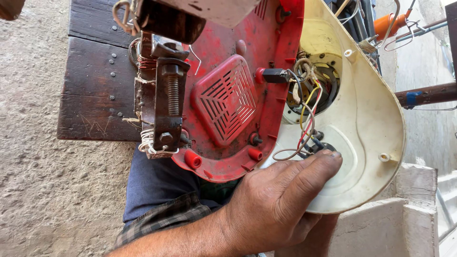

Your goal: The person repairs a mixer grinder at a workbench, handling its red base cover and white motor housing while reconnecting internal wiring and seating a black electrical component. They use pliers to work on the assembly, wipe the housing with a cloth, and continue adjusting the wiring and parts.

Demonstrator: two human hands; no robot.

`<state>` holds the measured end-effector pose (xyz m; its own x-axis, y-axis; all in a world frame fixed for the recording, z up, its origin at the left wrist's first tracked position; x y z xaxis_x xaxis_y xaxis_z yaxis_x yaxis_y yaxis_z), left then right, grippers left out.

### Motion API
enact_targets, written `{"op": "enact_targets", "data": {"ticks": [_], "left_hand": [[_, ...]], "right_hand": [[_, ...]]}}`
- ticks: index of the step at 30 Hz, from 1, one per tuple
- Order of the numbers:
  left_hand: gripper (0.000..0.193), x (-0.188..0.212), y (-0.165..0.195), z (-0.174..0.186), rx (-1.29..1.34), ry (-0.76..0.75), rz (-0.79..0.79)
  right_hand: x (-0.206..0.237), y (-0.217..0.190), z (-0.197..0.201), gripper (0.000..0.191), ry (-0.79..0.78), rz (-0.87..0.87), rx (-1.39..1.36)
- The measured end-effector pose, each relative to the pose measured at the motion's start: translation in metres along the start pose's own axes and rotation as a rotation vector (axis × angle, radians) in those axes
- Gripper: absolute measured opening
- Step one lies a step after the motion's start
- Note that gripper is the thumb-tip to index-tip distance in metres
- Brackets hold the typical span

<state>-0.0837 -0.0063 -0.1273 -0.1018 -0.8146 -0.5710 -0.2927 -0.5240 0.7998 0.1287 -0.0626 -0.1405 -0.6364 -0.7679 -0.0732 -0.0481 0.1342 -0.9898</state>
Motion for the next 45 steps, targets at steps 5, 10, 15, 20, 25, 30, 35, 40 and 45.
{"op": "enact_targets", "data": {"ticks": [5, 10, 15, 20, 25, 30, 35, 40, 45], "left_hand": [[0.064, 0.001, 0.000, -0.002, -0.024, -0.036, -0.013], [0.059, -0.002, 0.004, 0.002, -0.039, -0.005, -0.017], [0.061, -0.006, 0.006, 0.002, -0.054, 0.017, 0.016], [0.070, -0.007, 0.006, 0.003, -0.099, -0.060, 0.065], [0.066, -0.010, 0.010, -0.002, -0.154, -0.052, -0.024], [0.060, -0.009, 0.011, -0.010, -0.238, -0.063, -0.016], [0.036, -0.009, 0.016, -0.018, -0.397, -0.046, -0.039], [0.027, -0.009, 0.018, -0.023, -0.364, -0.060, -0.002], [0.030, -0.004, 0.018, -0.024, -0.392, -0.059, 0.015]], "right_hand": [[-0.002, 0.003, 0.000, 0.022, -0.013, -0.006, -0.011], [-0.003, 0.009, -0.005, 0.019, -0.027, -0.016, -0.032], [-0.004, 0.014, -0.005, 0.016, -0.046, -0.022, -0.078], [0.000, 0.028, -0.001, 0.014, -0.082, -0.037, -0.219], [0.003, 0.051, -0.001, 0.012, -0.158, -0.033, -0.502], [0.010, 0.053, -0.006, 0.010, -0.177, 0.058, -0.590], [0.015, 0.038, -0.015, 0.013, -0.105, 0.227, -0.342], [0.012, 0.029, -0.020, 0.018, -0.129, 0.241, -0.284], [0.009, 0.027, -0.025, 0.017, -0.141, 0.199, -0.370]]}}
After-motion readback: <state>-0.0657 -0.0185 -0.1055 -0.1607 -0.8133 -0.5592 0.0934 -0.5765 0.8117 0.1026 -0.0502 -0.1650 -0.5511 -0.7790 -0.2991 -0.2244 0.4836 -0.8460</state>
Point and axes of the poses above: each hand's wrist, its own x-axis away from the middle knuckle, its own z-axis out of the back of the hand, y = z × x, the point moved 3 cm from there along -x, towards the middle knuckle, and after that the axes turned 9 degrees about y, right-handed, at the moved point
